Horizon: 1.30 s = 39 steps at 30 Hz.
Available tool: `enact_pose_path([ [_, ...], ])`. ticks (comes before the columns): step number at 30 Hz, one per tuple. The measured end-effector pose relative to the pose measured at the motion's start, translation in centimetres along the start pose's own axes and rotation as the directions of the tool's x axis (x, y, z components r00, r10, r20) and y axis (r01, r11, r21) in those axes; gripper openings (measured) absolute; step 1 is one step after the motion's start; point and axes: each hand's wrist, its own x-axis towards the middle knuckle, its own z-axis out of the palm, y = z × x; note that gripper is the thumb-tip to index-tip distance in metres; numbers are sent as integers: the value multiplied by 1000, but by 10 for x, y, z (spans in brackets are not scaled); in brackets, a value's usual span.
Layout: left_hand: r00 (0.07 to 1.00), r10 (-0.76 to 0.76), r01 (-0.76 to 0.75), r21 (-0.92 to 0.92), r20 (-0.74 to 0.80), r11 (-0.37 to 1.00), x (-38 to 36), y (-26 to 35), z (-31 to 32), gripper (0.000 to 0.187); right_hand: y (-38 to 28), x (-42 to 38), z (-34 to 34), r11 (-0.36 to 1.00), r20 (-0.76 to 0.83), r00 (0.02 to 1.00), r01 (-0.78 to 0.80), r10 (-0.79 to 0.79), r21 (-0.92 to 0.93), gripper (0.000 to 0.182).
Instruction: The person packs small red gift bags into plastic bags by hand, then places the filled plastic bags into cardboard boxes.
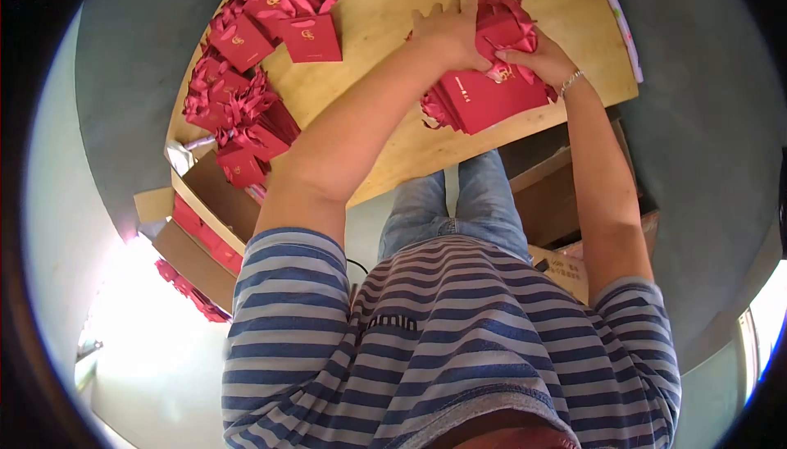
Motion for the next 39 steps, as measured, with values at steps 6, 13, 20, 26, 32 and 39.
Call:
enact_pose_path([
  [6, 494, -337, -1, -388, -802, 922, -65, -17, 66, 120, -22, -5, -2, 971, -13, 999, -27, 31, 238, 57],
  [13, 847, -456, -352, -931, -274, -94, -35, -7, 94, 129, -25, -11, -1, 985, -13, 999, -48, 50, 167, 58],
  [20, 932, -6, -359, -923, -363, 138, -13, -38, 114, 133, -35, -1, 1, 946, 171, 931, -310, 323, -99, 45],
  [26, 819, -500, -25, -888, -282, 459, -34, -14, 92, 148, -27, -1, 9, 995, 118, 992, -44, 33, 85, 52],
  [32, 716, -632, 29, -892, -295, 450, -15, -26, 108, 147, -2, 2, 0, 982, 74, 994, -97, 86, 159, 64],
  [39, 895, -358, -356, -911, -268, -207, 0, -34, 114, 123, 1, 18, -5, 919, 240, 945, -284, 221, 272, 86],
])
